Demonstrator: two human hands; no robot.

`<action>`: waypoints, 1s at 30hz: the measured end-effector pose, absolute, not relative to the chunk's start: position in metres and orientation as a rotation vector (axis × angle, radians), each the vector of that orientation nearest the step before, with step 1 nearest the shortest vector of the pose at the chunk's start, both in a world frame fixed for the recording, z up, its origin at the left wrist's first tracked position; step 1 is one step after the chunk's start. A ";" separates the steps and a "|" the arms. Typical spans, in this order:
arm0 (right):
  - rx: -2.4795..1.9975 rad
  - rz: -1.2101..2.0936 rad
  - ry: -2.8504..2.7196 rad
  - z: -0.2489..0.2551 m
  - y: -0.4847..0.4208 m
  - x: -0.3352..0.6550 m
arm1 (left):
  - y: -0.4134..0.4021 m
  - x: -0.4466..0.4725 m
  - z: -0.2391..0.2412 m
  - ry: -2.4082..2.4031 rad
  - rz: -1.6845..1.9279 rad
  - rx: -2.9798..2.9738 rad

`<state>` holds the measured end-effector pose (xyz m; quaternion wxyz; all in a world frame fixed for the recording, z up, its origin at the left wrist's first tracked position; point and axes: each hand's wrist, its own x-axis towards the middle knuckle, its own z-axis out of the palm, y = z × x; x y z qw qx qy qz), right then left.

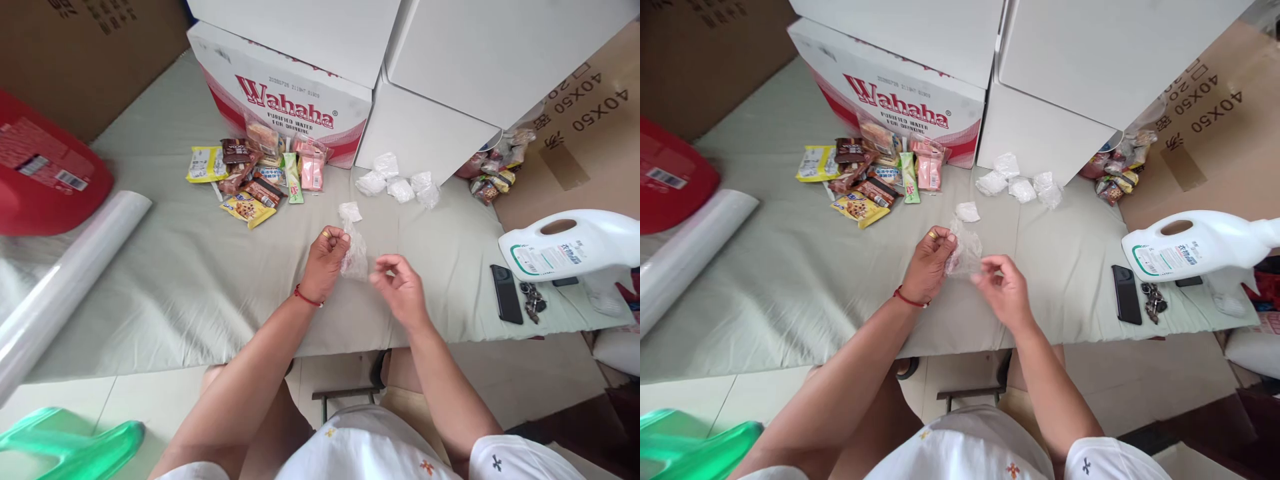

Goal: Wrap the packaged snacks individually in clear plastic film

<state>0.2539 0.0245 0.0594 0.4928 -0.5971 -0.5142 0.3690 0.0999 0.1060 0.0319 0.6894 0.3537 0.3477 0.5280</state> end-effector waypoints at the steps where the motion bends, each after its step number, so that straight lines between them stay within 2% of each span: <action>1: -1.455 0.853 -1.385 0.059 0.026 0.247 | 0.105 0.101 0.032 0.747 1.161 0.779; 5: -1.470 0.725 -1.527 0.053 0.033 0.231 | 0.103 0.102 0.033 0.715 1.132 0.775; 12: -1.360 1.051 -1.048 0.047 0.038 0.237 | 0.108 0.103 0.029 0.825 1.209 0.735; 22: -1.175 1.162 -0.395 0.056 0.029 0.298 | 0.119 0.087 0.034 0.897 1.308 0.686; 30: -1.451 1.115 -0.344 0.039 0.006 0.339 | 0.124 0.085 0.034 0.933 1.341 0.647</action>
